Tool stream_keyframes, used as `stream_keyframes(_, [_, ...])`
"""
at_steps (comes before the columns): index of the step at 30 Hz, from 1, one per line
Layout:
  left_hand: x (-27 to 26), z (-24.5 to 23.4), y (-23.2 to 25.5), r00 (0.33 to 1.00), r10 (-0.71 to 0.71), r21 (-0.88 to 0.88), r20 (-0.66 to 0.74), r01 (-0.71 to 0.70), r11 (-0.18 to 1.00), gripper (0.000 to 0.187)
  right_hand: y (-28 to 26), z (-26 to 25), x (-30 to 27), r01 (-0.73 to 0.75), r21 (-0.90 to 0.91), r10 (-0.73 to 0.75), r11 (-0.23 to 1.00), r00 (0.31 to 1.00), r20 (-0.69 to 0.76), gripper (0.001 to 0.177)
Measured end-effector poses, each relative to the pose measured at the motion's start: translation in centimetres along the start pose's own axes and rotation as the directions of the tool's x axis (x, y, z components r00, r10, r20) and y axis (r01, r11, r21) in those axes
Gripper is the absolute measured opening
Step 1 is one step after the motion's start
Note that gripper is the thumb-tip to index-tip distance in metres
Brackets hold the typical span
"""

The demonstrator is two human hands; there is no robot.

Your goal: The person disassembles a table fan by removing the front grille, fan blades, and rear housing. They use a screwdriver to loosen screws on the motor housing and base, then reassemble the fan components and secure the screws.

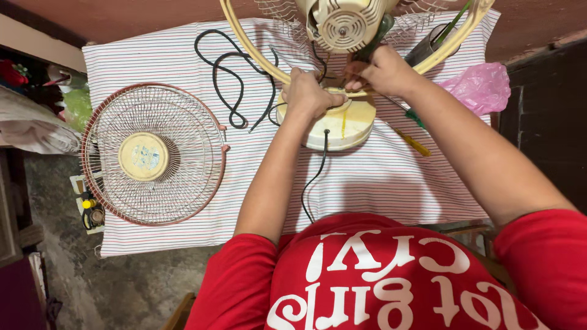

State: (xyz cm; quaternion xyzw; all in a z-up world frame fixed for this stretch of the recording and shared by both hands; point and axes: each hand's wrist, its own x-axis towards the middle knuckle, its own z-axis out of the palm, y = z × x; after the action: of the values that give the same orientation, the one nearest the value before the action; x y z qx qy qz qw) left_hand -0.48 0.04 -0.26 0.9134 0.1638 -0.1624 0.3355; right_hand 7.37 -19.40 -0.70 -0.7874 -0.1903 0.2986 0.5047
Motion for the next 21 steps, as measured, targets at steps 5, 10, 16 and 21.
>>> stream_keyframes(5, [-0.2,0.1,-0.1,1.000,0.019,-0.015,-0.008,-0.019,1.000,0.094,1.2,-1.0,0.4,-0.031,0.115,0.015,0.993,0.990,0.137,0.017])
stream_keyframes(10, [0.1,-0.4,-0.2,1.000,0.006,0.007,0.013,-0.006,1.000,0.093,2.2,-1.9,1.9,-0.062,0.123,0.034,0.990,0.976,0.216,0.019])
stream_keyframes(16, [-0.2,-0.4,-0.3,1.000,0.010,0.008,0.026,-0.010,1.000,0.089,2.2,-1.1,1.5,-0.005,0.130,-0.021,0.991,0.980,0.196,0.018])
stream_keyframes(21, [0.0,-0.3,-0.2,1.000,0.010,0.006,0.015,-0.010,1.000,0.087,2.8,1.2,0.3,0.074,0.065,-0.067,0.995,0.993,-0.100,0.012])
